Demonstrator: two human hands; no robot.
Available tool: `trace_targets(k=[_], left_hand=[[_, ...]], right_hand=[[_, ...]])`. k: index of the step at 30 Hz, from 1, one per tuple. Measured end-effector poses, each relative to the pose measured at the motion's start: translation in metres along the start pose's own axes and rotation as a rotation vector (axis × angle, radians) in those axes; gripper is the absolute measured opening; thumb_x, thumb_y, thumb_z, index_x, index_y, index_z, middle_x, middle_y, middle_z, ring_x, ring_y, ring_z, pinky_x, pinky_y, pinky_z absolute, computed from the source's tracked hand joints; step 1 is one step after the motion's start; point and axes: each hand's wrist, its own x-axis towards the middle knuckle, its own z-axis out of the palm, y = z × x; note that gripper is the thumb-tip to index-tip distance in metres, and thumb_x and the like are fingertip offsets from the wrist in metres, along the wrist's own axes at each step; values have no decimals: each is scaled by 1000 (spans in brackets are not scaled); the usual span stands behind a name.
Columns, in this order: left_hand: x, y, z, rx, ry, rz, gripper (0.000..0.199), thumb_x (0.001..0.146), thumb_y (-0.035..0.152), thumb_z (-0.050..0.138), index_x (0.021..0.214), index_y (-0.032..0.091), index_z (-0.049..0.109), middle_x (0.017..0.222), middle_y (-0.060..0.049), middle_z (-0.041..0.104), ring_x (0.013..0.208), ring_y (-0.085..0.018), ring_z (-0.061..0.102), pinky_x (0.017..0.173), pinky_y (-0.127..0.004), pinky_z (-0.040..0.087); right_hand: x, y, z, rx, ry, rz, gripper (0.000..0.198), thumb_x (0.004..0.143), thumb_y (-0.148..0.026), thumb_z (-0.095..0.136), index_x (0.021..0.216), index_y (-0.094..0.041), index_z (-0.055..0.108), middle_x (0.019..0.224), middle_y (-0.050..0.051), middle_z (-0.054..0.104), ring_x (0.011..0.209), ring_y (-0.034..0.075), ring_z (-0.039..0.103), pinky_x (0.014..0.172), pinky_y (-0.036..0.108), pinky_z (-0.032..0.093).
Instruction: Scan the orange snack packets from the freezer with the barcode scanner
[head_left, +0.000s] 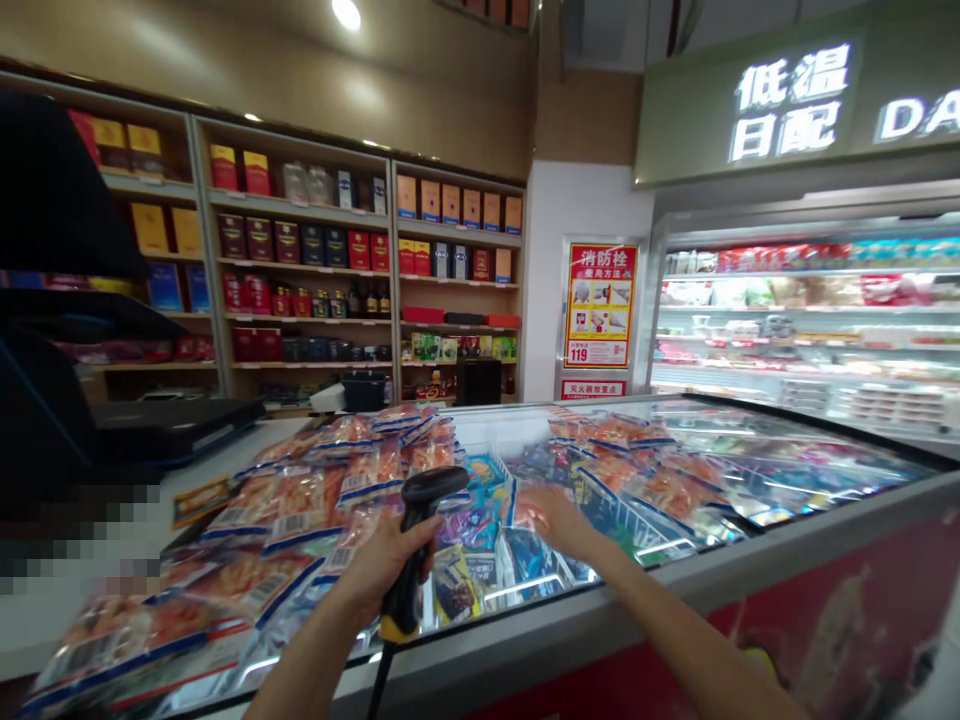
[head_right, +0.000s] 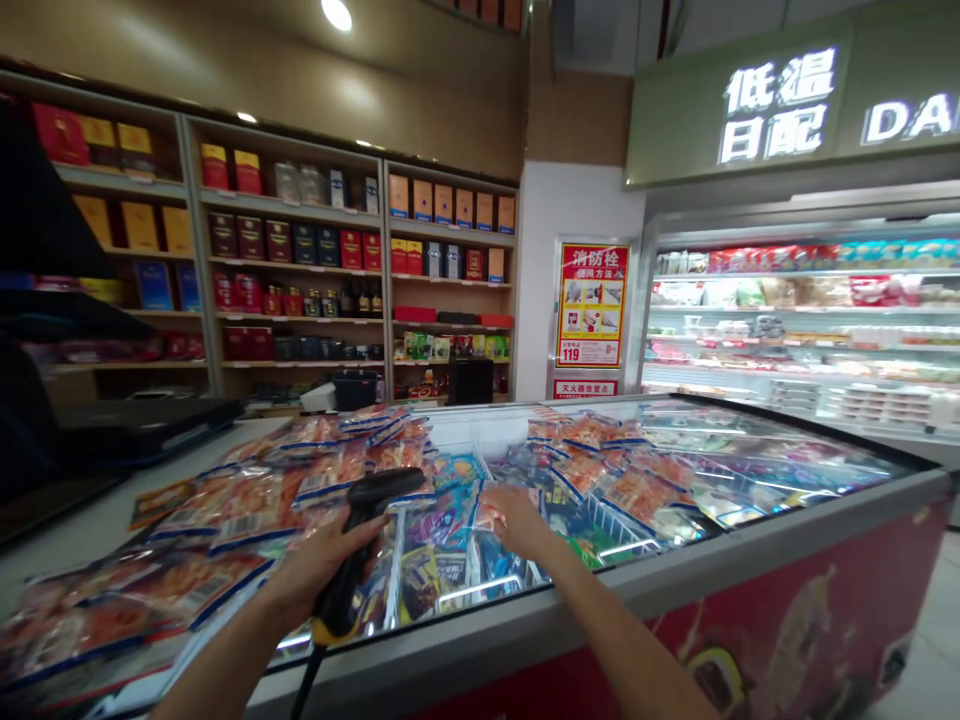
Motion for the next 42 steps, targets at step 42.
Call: trace_targets(k=[42], left_hand=[[-20,5,-3,146,-21,-20,30,60,42,59,59,18,41,45,5,48,37,-7,41,40,-21,32]], right_hand=[[84,-3,27,684,679,581,58,62,-35,51,116,-13,43,55,-3,51,49,11,47,47,21,38]])
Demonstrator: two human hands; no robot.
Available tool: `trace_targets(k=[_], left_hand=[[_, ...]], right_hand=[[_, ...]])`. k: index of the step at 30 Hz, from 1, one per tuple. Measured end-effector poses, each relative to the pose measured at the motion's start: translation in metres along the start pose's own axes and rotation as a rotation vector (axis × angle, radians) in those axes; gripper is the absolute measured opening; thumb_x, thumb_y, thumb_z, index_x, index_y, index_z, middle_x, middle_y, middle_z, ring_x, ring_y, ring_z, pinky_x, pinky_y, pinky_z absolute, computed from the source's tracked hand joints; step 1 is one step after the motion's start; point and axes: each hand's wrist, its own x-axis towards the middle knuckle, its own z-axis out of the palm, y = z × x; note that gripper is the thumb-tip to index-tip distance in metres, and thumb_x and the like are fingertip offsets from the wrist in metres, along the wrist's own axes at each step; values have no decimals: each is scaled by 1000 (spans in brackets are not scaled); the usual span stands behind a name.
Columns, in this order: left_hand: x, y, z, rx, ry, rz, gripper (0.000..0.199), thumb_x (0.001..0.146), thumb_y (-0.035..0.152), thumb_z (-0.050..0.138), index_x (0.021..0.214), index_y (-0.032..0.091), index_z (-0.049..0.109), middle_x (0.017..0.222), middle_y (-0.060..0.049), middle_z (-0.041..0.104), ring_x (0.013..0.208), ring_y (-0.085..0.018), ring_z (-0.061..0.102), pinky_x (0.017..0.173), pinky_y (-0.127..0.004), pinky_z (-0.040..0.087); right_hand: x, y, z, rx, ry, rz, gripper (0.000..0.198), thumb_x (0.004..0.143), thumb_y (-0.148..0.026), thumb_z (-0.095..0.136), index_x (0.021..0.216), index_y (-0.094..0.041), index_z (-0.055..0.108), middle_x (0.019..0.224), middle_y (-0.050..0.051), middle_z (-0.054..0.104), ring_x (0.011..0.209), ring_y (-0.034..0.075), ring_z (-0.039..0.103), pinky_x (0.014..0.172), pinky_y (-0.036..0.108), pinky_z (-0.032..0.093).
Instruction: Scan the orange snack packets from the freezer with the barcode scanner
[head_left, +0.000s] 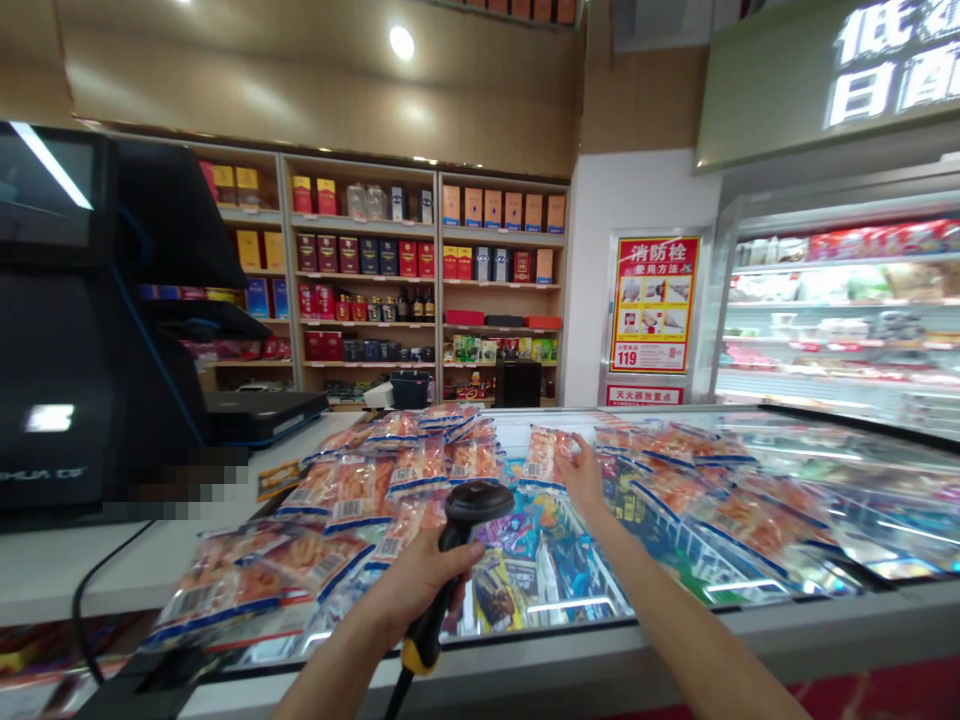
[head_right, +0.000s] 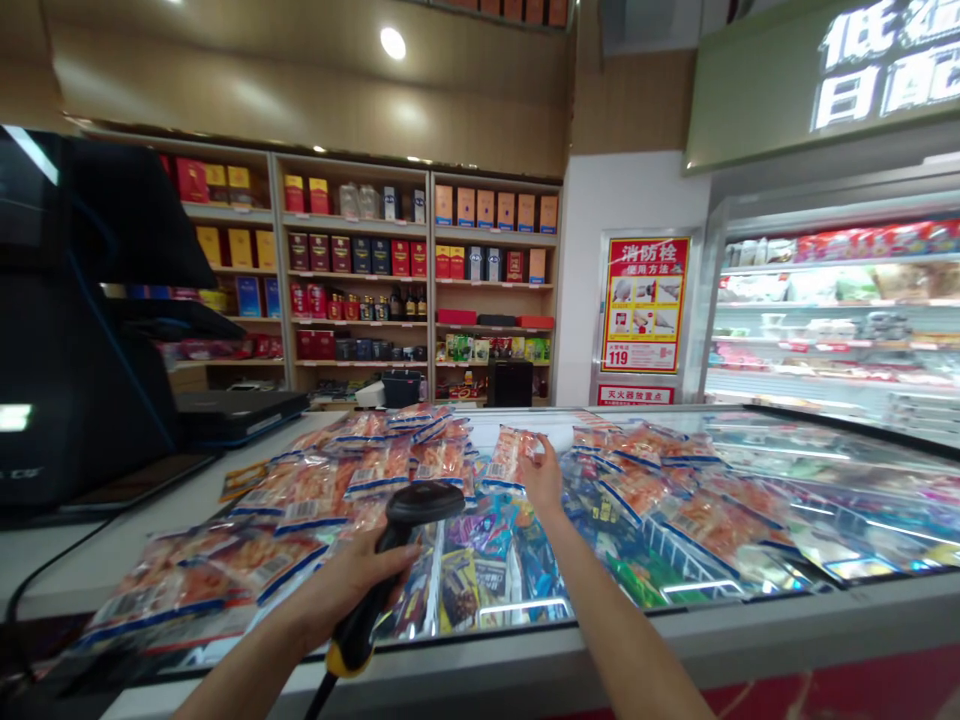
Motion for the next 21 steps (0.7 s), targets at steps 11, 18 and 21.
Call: trace_targets(k=[11,18,21], left_hand=[[-15,10,-10,-13,56,51,29,62,40,59,59,16,43,44,6,46,39,-6,40,43,-20,32],[-20,12,-34,-69,122,104,28,65,40,58,71,17,45,51,5,49,44,-6,43,44,-20,35],[-21,9,-32,-111,115,103,27,66,39,59,72,16,46,54,4,51,45,-7,45,45,-20,37]], right_hand=[[-21,-11,11,109,-77,13,61,64,-35,51,119,-12,40,53,-6,45,48,9,42,47,20,34],[-65,-19,28,156,-351,35,53,64,-30,51,114,-14,45,56,-5,48,49,9,43,46,21,34],[-79,-21,41,40,-440,-20,43,62,-22,52,105,-17,53,58,-4,50,50,9,44,50,22,36]])
